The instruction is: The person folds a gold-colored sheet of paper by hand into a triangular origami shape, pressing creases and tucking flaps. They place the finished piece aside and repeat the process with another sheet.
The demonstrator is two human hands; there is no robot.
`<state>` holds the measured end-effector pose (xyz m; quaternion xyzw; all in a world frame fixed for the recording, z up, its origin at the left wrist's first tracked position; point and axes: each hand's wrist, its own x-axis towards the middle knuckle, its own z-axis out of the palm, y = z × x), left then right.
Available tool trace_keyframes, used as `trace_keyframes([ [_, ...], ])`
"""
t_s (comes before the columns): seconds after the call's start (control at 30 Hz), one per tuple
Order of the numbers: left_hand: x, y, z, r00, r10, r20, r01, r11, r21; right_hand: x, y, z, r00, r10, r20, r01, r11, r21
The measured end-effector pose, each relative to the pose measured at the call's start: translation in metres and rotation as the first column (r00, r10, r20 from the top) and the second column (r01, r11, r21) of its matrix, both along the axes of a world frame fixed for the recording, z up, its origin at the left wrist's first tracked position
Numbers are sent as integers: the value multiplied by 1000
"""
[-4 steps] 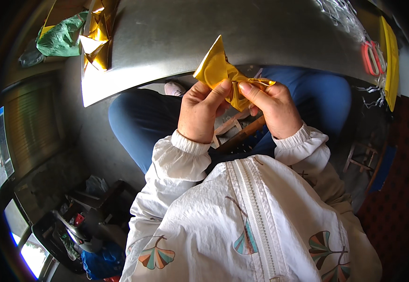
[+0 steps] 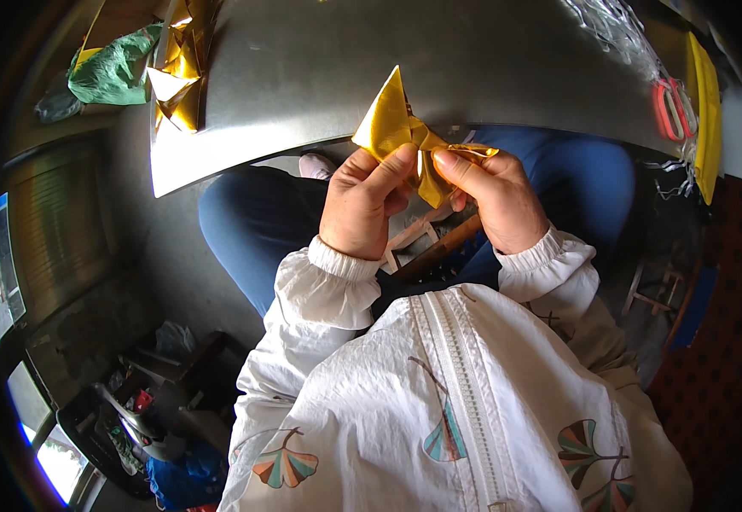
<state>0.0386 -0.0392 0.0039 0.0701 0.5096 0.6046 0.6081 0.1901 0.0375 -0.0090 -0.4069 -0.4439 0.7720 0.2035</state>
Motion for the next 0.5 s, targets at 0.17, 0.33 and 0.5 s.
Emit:
trace_keyframes([
  [0.17, -17, 22, 16, 997, 72, -28, -69, 993, 92, -16, 29, 24, 994, 75, -84, -64, 989, 135],
  [0.33, -37, 39, 22, 988, 116, -106, -100, 984, 146, -36, 58, 40, 989, 132, -63, -122, 981, 149],
  [0.5, -56, 38, 14, 969, 203, -139, -185, 974, 131, -41, 81, 38, 982, 151, 117, -170, 969, 181],
])
